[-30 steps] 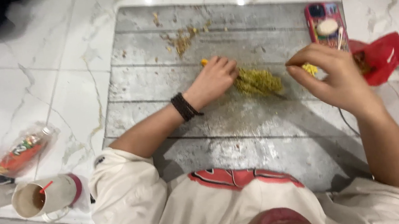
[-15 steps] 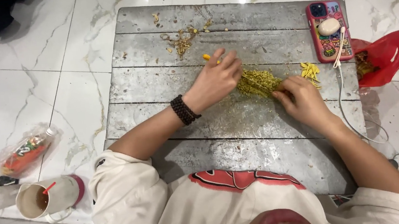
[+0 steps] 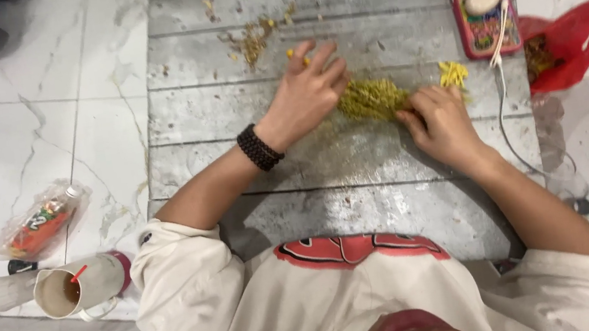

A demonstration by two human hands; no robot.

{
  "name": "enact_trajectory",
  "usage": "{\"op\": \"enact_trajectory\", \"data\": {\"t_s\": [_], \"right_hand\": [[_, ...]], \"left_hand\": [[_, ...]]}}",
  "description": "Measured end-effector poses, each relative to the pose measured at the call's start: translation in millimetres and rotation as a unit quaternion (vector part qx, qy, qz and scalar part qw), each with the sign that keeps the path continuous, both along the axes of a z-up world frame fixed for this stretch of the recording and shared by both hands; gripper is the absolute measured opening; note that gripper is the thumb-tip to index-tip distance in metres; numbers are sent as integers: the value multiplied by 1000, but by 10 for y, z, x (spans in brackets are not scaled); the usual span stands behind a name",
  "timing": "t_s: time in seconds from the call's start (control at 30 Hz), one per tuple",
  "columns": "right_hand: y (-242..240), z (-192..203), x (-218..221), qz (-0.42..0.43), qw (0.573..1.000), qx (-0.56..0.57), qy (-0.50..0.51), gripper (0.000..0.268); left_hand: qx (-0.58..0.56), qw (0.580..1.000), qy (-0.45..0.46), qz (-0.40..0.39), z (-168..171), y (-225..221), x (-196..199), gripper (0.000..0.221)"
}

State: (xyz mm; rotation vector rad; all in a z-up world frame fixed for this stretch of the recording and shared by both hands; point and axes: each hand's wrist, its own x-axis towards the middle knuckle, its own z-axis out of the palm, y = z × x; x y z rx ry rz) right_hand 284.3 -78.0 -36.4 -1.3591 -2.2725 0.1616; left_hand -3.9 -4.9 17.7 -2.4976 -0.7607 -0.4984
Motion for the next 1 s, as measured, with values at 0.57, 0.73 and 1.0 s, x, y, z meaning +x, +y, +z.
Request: {"op": "enact_trajectory", "data": {"t_s": [0.57, 0.73, 1.0], "right_hand": [[26, 33, -20, -10, 999, -38, -17, 17], [47, 52, -37, -12, 999, -33, -24, 20], [63, 67, -18, 0, 999, -36, -13, 17]], "left_hand": [[-69, 997, 32, 3, -496, 303, -67, 32], [-20, 999, 38, 9, -350, 301, -55, 32], [29, 999, 9, 22, -246, 216, 11, 29]]}}
